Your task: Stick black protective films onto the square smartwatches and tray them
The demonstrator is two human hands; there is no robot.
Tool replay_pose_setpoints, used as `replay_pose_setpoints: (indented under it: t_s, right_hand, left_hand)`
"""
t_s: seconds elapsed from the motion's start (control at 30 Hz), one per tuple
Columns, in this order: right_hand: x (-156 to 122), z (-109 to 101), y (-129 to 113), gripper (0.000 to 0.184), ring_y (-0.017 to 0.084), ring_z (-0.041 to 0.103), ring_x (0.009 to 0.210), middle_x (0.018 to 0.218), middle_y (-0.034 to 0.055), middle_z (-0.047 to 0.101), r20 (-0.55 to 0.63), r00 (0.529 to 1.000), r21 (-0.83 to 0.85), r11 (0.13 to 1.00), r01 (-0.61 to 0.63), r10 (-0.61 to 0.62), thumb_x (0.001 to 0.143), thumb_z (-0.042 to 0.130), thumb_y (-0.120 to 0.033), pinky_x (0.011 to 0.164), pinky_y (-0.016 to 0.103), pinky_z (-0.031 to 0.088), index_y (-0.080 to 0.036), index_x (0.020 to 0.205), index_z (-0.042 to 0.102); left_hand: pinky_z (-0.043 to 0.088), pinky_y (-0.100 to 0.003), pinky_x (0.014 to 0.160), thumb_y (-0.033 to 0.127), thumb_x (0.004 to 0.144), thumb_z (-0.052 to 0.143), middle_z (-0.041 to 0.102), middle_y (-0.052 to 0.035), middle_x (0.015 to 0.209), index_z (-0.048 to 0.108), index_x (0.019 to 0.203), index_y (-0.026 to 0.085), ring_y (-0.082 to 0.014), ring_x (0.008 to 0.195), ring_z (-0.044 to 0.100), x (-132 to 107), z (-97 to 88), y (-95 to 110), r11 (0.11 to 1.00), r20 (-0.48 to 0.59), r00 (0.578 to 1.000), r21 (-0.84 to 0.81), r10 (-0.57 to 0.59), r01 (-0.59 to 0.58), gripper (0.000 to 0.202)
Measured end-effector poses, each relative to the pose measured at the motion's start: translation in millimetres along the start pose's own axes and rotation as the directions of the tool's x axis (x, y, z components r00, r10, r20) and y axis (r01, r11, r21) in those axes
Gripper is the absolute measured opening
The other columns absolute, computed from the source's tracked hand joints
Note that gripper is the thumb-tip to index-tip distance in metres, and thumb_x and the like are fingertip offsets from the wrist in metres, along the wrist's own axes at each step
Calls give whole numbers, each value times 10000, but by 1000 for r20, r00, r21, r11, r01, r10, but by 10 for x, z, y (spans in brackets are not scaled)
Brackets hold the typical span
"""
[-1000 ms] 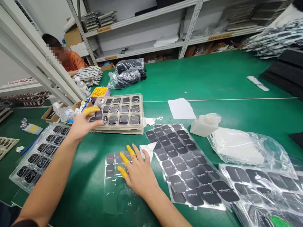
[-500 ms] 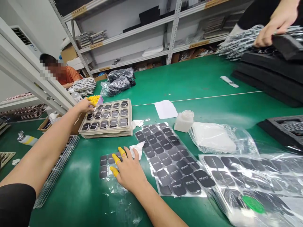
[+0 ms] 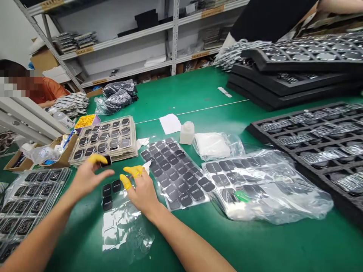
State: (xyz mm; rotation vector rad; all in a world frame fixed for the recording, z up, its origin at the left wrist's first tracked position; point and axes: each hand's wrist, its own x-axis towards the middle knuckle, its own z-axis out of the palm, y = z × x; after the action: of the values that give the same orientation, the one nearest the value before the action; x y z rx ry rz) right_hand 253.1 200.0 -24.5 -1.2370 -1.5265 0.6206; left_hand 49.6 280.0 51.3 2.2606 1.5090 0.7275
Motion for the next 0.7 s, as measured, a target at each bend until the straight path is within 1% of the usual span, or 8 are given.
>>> replay_pose_setpoints:
  t_s: [0.1, 0.17, 0.27, 0.33, 0.4, 0.53, 0.6, 0.7]
  right_hand:
    - [-57, 68, -27, 338, 171, 691, 792, 1061, 82, 715, 102, 975, 216, 952, -216, 198, 908, 628, -370, 666, 303, 590, -228, 1212, 675]
    - [-115, 120, -40, 311, 180, 705, 853, 1044, 78, 720, 128, 961, 245, 931, -269, 244, 890, 639, -314, 691, 294, 605, -223, 1181, 699]
    - [-169, 177, -39, 289, 184, 700, 859, 994, 77, 710, 108, 963, 197, 944, -263, 246, 916, 616, -301, 708, 310, 617, -216, 1174, 715]
    - [-177, 204, -29, 276, 175, 697, 803, 954, 66, 706, 106, 966, 170, 953, -251, 236, 919, 629, -313, 651, 299, 615, -217, 1161, 722]
    - [-176, 224, -20, 229, 164, 698, 773, 932, 53, 710, 80, 976, 158, 964, -214, 204, 909, 661, -302, 622, 284, 614, -233, 1113, 740]
    - [-161, 220, -21, 148, 145, 690, 756, 898, 23, 708, -44, 997, 112, 992, -62, 68, 875, 723, -221, 616, 262, 608, -282, 1002, 769]
    - [-148, 190, -28, 162, 150, 691, 769, 881, 14, 721, -91, 996, 49, 999, 17, -12, 858, 742, -182, 630, 271, 598, -295, 969, 774]
    - [-134, 136, -31, 180, 163, 703, 811, 885, 12, 742, -95, 993, -11, 997, 76, -77, 855, 740, -143, 704, 307, 595, -294, 948, 773]
  left_hand:
    - [584, -341, 860, 356, 842, 714, 707, -58, 1034, 685, 1004, 228, -210, 938, 710, -568, 389, 140, 957, 139, 990, -286, -6, 46, 209]
    - [603, -349, 849, 317, 818, 730, 733, -67, 994, 693, 989, 211, -213, 907, 734, -706, 548, 147, 901, 199, 977, -407, -73, 150, 205]
    - [621, -340, 806, 295, 755, 788, 759, -65, 925, 663, 1033, 196, -213, 848, 755, -729, 659, 77, 776, 264, 947, -553, -183, 304, 321]
    - [624, -329, 797, 286, 731, 816, 771, -56, 900, 656, 1065, 204, -213, 838, 760, -733, 683, 26, 740, 278, 935, -578, -218, 344, 379]
    - [624, -316, 793, 280, 741, 818, 780, -44, 879, 667, 1059, 211, -209, 829, 763, -759, 691, 1, 751, 270, 935, -563, -228, 346, 359]
    - [622, -287, 788, 241, 751, 821, 783, -12, 887, 661, 1128, 204, -178, 807, 761, -811, 698, 3, 730, 236, 951, -611, -201, 306, 411]
    - [617, -284, 812, 219, 748, 826, 782, -4, 902, 660, 1169, 204, -166, 816, 757, -817, 704, -1, 730, 217, 960, -626, -175, 275, 453]
    - [607, -292, 836, 213, 766, 819, 782, -1, 904, 667, 1204, 217, -163, 827, 752, -814, 710, -31, 773, 218, 967, -587, -133, 239, 465]
